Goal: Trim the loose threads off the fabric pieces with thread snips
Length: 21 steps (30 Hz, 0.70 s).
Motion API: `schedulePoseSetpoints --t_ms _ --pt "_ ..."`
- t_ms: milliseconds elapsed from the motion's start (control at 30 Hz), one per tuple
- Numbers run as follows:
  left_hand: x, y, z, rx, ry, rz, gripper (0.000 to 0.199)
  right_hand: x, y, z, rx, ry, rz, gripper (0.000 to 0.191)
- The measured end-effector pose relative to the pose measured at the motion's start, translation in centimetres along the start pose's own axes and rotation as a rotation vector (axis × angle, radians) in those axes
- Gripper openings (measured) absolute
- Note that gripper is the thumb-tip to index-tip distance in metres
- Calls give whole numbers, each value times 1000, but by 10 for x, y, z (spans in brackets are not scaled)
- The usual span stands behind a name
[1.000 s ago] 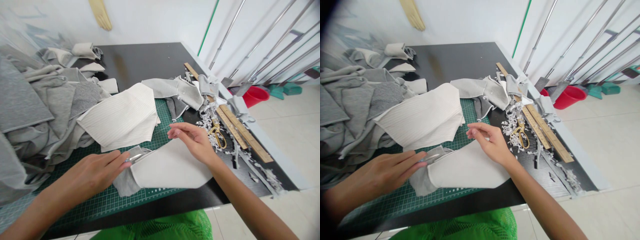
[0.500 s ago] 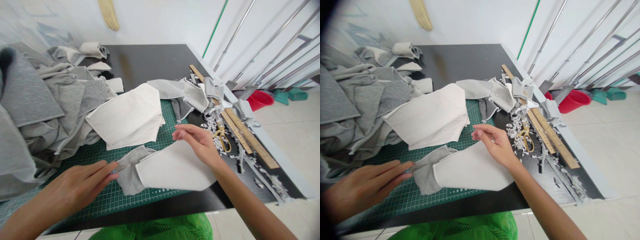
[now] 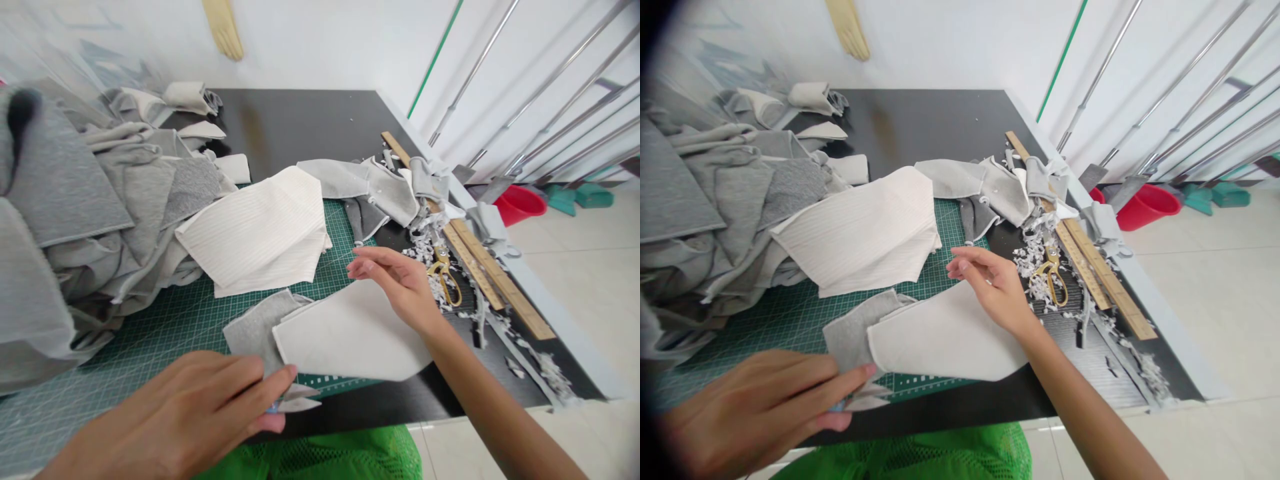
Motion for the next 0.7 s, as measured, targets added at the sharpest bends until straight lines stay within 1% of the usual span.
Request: schedulePoseSetpoints --t_ms 67,133,200,300,367,400,500,533,633,700 --pt "12 -9 1 22 -7 -100 38 1 2 0 6 6 9 24" --pt "18 -16 -6 0 38 -144 41 1 4 -1 9 17 15 25" --pt "20 -19 -18 -69 104 -132 39 1 5 -2 10 21 19 25" --pt "18 -22 -38 -174 198 -81 33 0 3 -3 7 12 15 26" --pt "18 -23 -46 -209 217 -45 31 -1 1 -3 0 3 4 25" --pt "19 -24 -48 -211 216 -53 31 -1 0 -3 -1 2 0 25" --pt "21 -27 -50 -181 186 -96 30 -2 -1 -4 11 8 -4 24" --pt "22 -25 -49 -166 170 -91 29 -2 -1 -5 17 11 -2 23" --pt "24 -13 -42 -96 116 4 28 -2 1 -5 21 15 6 22" --pt "26 -8 -37 -39 96 37 33 -2 0 -5 16 10 4 22"
Point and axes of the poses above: each hand's wrist, its own x-axis towards the middle knuckle, its own y-axis out of the back of the hand, z = x × y, the point moved 10 cm from there along x, towards the middle knuckle, and after that the axes turned 8 degrees about x, right-handed, at the moved point
